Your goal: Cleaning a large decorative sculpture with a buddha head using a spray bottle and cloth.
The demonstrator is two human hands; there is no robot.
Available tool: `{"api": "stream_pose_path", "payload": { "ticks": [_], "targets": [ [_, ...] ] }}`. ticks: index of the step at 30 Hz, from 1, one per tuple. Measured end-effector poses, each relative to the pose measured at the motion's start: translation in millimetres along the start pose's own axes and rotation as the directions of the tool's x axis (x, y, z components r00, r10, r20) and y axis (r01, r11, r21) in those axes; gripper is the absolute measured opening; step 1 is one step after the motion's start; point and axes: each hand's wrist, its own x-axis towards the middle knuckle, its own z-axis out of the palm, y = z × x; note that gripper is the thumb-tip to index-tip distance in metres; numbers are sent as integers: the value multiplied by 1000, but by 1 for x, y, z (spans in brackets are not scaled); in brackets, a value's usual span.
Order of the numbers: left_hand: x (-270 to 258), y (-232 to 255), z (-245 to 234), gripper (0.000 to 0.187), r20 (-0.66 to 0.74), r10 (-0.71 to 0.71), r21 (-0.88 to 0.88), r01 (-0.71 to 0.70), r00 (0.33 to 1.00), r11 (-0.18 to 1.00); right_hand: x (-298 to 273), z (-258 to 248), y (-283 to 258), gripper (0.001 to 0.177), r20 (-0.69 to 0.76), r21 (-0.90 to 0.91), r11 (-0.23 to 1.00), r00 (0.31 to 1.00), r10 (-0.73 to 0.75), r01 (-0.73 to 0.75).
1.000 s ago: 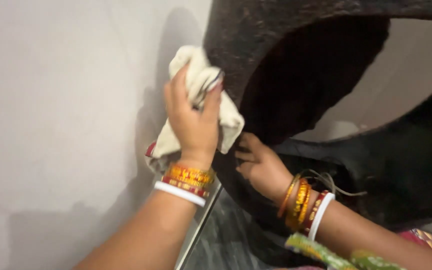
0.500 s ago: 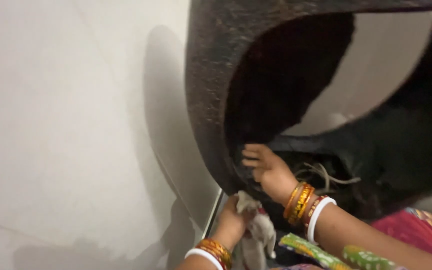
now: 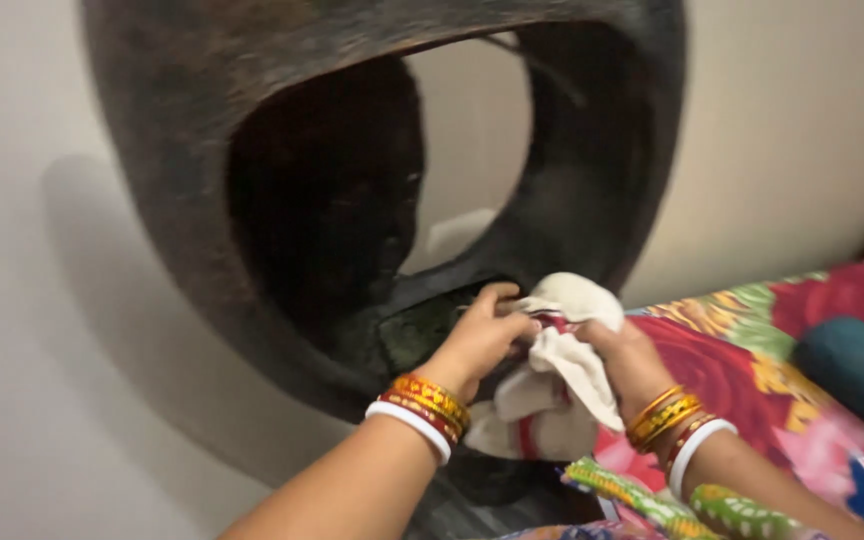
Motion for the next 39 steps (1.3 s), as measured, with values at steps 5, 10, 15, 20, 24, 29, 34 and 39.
{"api": "stream_pose_path", "payload": {
  "ticks": [5, 10, 15, 20, 24, 29, 34, 39],
  "targets": [
    [78, 21, 44, 63, 116, 221, 201, -240, 968, 950, 9, -92, -39, 34, -431, -333, 862, 752, -499, 381],
    [129, 86, 79, 54, 224, 195, 213, -243, 955, 946, 11, -53, -156, 41, -396, -561, 646, 518, -759, 518],
    [191, 80, 94, 44, 253, 263, 274, -330, 931, 903, 59, -16, -194, 32, -150, -404, 509, 493, -857, 760],
    [186, 82, 93, 38, 195, 505, 526, -524, 841, 670, 108, -40, -133, 35, -146, -624, 283, 247, -958, 728],
    [191, 69, 89, 40, 214, 530, 492, -559, 821, 668, 158, -116, -8, 32, -403, -661, 614, 486, -776, 431],
    [176, 60, 93, 81, 243, 300, 342, -371, 922, 863, 177, -163, 48, 31, -595, -50, 997, 803, 17, -59],
    [183, 55, 92, 83, 263, 219, 369, -308, 940, 877, 155, -118, -89, 44, -447, -311, 781, 641, -623, 542],
    [185, 60, 95, 71, 362, 388, 363, -512, 847, 779, 145, -94, -60, 51, -197, -812, 308, 265, -944, 495]
  ]
}}
